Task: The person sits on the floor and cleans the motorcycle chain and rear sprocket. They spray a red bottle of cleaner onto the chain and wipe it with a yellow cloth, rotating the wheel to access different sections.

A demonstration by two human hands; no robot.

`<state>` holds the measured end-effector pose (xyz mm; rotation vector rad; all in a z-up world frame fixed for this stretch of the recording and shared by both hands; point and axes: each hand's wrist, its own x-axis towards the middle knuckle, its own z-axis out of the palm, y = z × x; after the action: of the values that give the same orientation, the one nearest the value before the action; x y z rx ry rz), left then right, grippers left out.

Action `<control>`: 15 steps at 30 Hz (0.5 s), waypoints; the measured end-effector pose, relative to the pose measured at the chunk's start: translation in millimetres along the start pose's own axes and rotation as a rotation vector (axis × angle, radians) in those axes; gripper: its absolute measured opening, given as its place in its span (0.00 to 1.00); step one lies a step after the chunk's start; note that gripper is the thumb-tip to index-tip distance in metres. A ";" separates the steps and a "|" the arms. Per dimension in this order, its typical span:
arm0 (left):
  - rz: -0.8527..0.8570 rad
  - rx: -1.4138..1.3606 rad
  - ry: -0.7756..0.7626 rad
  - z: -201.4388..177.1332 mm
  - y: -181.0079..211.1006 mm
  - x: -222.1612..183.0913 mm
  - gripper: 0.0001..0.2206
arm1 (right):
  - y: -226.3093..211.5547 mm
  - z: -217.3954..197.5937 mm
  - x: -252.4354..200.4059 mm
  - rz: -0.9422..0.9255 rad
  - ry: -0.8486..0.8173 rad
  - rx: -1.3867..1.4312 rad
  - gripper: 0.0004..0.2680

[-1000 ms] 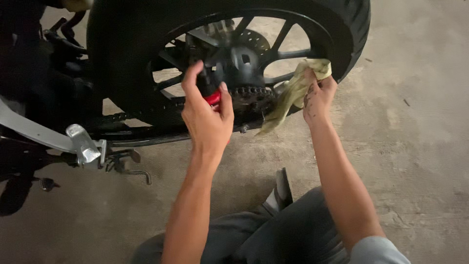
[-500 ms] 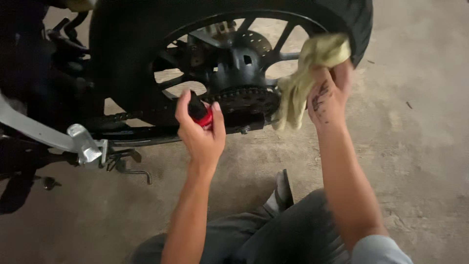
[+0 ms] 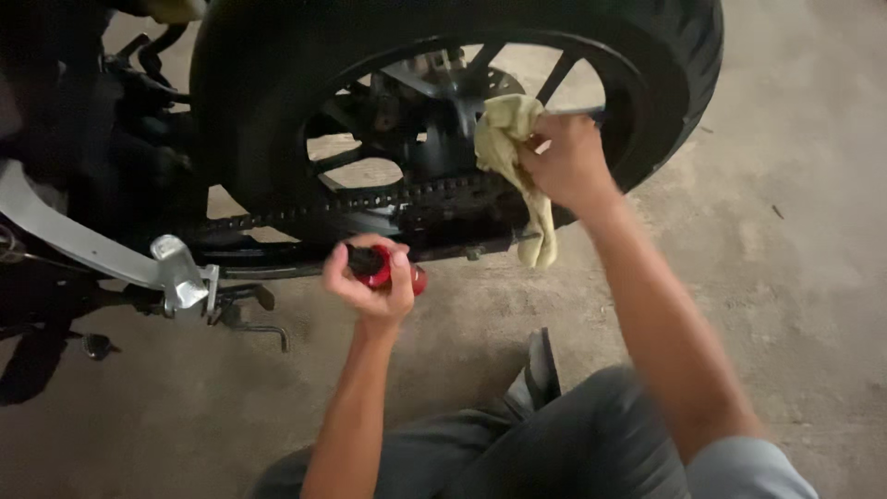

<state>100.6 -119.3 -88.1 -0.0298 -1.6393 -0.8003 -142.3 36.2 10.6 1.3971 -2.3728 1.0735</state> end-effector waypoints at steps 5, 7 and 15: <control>0.051 0.014 -0.119 -10.7 -7.8 10.8 0.30 | 2.1 -21.3 -9.8 0.382 -0.436 0.370 0.11; 0.024 0.024 -0.126 -13.9 -4.5 7.5 0.30 | 7.9 -21.5 -15.8 0.233 -0.442 0.681 0.15; -0.136 -0.070 -0.072 -6.2 4.0 6.5 0.30 | 2.1 15.0 17.0 0.117 -0.130 0.256 0.07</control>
<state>106.0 -122.0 -80.4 0.0037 -1.6945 -0.9704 -150.4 15.2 7.1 1.4644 -2.5070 1.4012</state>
